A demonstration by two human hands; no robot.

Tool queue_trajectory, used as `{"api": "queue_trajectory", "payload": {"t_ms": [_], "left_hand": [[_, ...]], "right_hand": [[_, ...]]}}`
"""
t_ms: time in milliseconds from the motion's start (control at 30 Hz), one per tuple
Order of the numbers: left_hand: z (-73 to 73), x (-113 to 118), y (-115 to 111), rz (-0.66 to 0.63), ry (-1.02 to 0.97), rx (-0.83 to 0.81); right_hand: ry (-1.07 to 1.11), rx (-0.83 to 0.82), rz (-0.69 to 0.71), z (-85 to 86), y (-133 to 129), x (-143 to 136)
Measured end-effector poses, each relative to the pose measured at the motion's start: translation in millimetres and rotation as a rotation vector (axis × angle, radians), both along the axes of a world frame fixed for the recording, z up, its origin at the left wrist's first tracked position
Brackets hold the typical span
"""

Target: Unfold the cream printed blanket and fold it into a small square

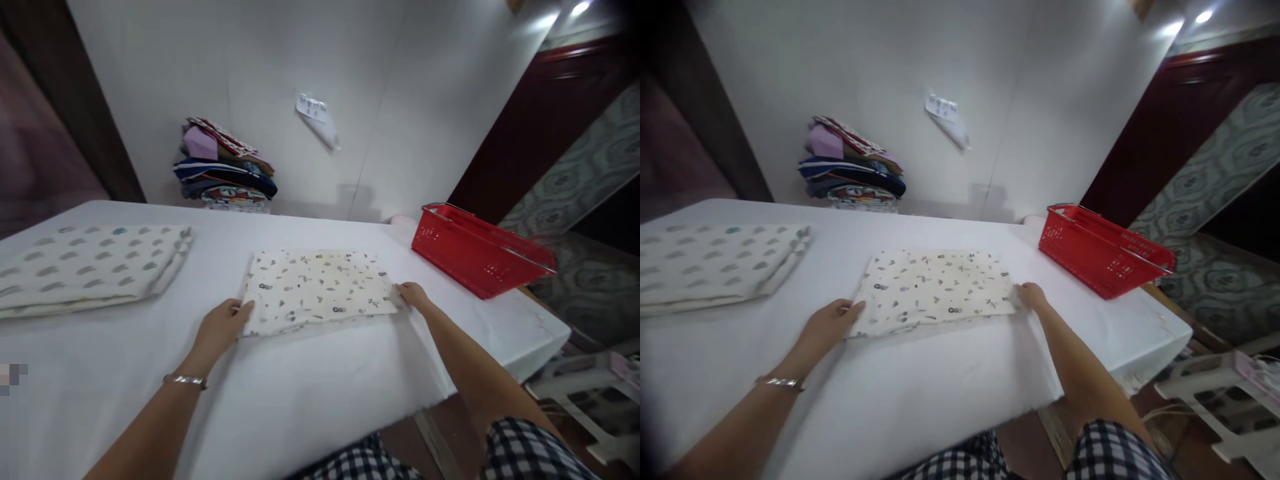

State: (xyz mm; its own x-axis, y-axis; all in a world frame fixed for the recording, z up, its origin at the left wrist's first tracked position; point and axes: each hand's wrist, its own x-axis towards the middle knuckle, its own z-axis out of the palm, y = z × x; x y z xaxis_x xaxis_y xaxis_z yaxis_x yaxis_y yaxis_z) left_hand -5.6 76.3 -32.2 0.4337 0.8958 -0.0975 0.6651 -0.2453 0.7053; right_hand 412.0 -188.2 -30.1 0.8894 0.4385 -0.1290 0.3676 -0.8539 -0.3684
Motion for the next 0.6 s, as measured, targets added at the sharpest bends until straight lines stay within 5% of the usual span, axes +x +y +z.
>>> {"api": "queue_trajectory", "payload": {"t_ms": [600], "left_hand": [[-0.3, 3, -6, 0.072, -0.091, 0.03]], "right_hand": [[0.192, 0.108, -0.067, 1.5, 45, 14]]}}
